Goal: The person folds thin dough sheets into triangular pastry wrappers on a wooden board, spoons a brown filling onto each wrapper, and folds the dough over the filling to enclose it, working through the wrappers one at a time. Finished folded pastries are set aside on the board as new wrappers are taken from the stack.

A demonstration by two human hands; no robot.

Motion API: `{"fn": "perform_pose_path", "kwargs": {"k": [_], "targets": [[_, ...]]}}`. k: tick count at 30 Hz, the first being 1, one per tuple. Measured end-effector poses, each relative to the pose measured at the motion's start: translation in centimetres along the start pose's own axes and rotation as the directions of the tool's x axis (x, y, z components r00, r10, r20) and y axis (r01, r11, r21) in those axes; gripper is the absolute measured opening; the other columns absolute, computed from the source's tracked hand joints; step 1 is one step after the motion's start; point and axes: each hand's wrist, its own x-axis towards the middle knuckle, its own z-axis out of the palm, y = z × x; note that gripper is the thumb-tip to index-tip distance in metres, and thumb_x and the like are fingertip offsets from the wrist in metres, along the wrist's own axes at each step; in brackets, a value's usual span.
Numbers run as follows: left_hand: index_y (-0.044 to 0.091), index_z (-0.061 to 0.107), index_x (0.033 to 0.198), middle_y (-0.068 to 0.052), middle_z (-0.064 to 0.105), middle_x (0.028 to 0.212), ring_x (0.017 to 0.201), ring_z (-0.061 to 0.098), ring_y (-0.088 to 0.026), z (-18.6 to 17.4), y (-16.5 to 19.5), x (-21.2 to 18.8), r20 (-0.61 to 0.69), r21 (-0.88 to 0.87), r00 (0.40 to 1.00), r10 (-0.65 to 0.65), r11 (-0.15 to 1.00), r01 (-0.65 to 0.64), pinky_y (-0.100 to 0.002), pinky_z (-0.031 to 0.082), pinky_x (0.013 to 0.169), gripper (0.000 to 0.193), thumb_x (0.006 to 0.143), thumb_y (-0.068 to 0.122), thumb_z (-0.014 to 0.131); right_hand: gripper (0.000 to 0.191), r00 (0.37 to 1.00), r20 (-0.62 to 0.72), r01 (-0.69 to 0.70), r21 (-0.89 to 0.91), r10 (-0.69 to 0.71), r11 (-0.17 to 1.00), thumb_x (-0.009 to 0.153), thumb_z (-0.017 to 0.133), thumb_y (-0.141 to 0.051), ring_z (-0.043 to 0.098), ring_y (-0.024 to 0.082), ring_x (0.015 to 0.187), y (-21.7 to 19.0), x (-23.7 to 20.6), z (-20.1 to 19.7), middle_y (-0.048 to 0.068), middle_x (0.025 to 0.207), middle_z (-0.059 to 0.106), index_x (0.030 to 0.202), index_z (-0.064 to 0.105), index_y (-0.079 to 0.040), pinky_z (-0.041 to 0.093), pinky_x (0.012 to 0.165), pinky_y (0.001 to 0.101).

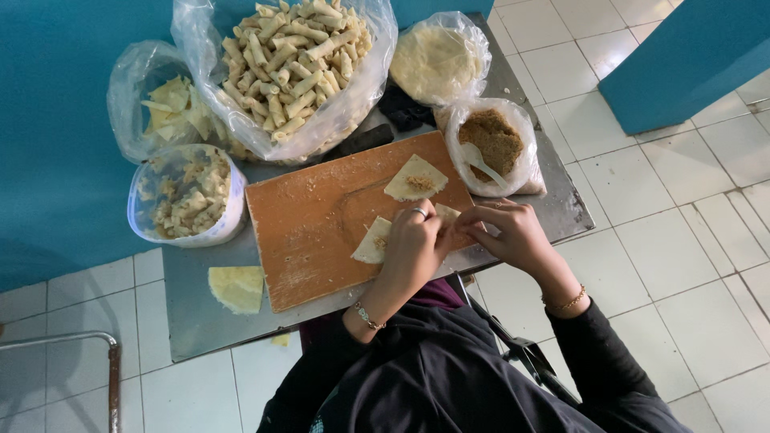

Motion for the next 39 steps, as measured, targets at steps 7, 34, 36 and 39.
{"fn": "perform_pose_path", "kwargs": {"k": [7, 34, 36, 39], "targets": [[0.002, 0.074, 0.094, -0.012, 0.062, 0.095, 0.086, 0.064, -0.03, -0.7, 0.3, 0.4, 0.012, -0.045, 0.998, -0.066, 0.997, 0.067, -0.043, 0.047, 0.08, 0.01, 0.088, 0.01, 0.075, 0.011, 0.997, 0.02, -0.073, -0.026, 0.073, 0.997, 0.084, 0.078, -0.014, 0.071, 0.023, 0.082, -0.5, 0.7, 0.3, 0.003, 0.093, 0.07, 0.095, 0.079, -0.014, 0.056, 0.071, 0.0355], [0.006, 0.074, 0.09, -0.009, 0.054, 0.104, 0.106, 0.051, -0.027, -1.2, 1.1, 0.0, -0.061, 0.191, 0.997, -0.047, 0.98, 0.058, -0.046, 0.036, 0.09, 0.019, 0.087, 0.024, 0.074, 0.016, 0.981, -0.125, 0.106, -0.303, -0.15, 0.947, 0.084, 0.08, -0.025, 0.059, 0.022, 0.108, -1.2, 0.0, 1.0, -0.004, 0.104, 0.074, 0.098, 0.079, -0.02, 0.042, 0.094, 0.0378], [0.007, 0.073, 0.09, -0.009, 0.053, 0.109, 0.109, 0.051, -0.026, -0.9, 1.2, -0.4, -0.157, 0.23, 0.987, 0.032, 0.973, 0.005, -0.049, 0.033, 0.093, 0.016, 0.087, 0.023, 0.072, 0.015, 0.983, -0.145, 0.067, -0.309, -0.116, 0.949, 0.082, 0.08, -0.025, 0.055, 0.026, 0.115, -1.3, 0.0, 1.2, -0.003, 0.107, 0.072, 0.097, 0.08, -0.023, 0.04, 0.098, 0.0413], [0.013, 0.074, 0.095, -0.004, 0.055, 0.117, 0.116, 0.052, -0.024, -0.4, 1.1, -1.2, -0.125, 0.362, 0.987, 0.097, 0.931, -0.046, -0.047, 0.03, 0.094, 0.011, 0.088, 0.018, 0.067, 0.014, 0.988, -0.144, 0.003, -0.314, -0.051, 0.949, 0.082, 0.079, -0.025, 0.051, 0.031, 0.121, -1.6, -0.1, 1.4, 0.001, 0.11, 0.067, 0.096, 0.081, -0.026, 0.037, 0.102, 0.0458]]}}
